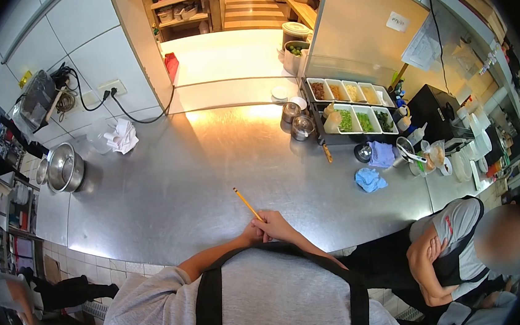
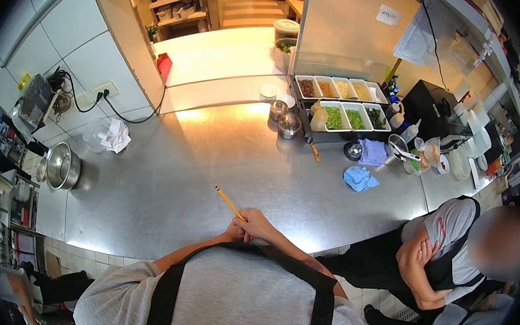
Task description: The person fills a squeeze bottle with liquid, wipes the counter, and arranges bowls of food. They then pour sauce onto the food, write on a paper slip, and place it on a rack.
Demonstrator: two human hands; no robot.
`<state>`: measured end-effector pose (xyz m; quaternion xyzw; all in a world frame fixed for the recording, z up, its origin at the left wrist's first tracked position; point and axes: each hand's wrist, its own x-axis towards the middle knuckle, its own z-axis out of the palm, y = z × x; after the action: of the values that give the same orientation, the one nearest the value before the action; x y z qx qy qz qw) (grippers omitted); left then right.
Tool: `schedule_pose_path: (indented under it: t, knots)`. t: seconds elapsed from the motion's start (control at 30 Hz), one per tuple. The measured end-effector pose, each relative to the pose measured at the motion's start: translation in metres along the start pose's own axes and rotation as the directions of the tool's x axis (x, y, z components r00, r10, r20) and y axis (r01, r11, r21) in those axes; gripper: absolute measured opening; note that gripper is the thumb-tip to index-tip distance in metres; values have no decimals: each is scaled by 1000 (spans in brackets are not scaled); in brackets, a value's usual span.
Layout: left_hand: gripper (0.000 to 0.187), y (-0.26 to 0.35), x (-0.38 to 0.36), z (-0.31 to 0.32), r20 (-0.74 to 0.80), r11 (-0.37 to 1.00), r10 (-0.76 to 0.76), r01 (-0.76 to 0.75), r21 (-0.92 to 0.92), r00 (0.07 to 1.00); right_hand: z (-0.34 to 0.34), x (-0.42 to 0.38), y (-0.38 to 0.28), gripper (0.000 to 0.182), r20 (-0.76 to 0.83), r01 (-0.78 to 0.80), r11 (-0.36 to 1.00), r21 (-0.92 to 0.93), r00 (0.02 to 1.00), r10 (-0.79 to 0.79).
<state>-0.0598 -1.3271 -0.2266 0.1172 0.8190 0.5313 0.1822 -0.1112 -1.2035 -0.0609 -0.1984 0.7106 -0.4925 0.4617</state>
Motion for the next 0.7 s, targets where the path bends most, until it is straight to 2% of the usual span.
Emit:
schedule_pose_path:
  t: [0.13,0.23,0.43,0.6,0.7]
  knots:
    - [11,26,-7,-5,-78,948,88,-60,311,993,0,-2,-2,21,-8,-6,1000,7,1000,6]
    - [12,-36,15,25,-94,900,165,-110,423,982,1,-3,-1,21,-4,-10,1000,13,1000,10]
    - [14,-49,17,29,-58,866,231,-178,467,971,-1,0,2,21,6,-4,1000,20,1000,4]
    - [22,8,-6,-6,-67,988,135,-130,82,989,0,0,1,20,-1,-18,999,30,1000,18]
    - [23,4,-9,-6,-82,982,113,-124,-145,990,0,1,2,20,1,-24,999,35,1000,24]
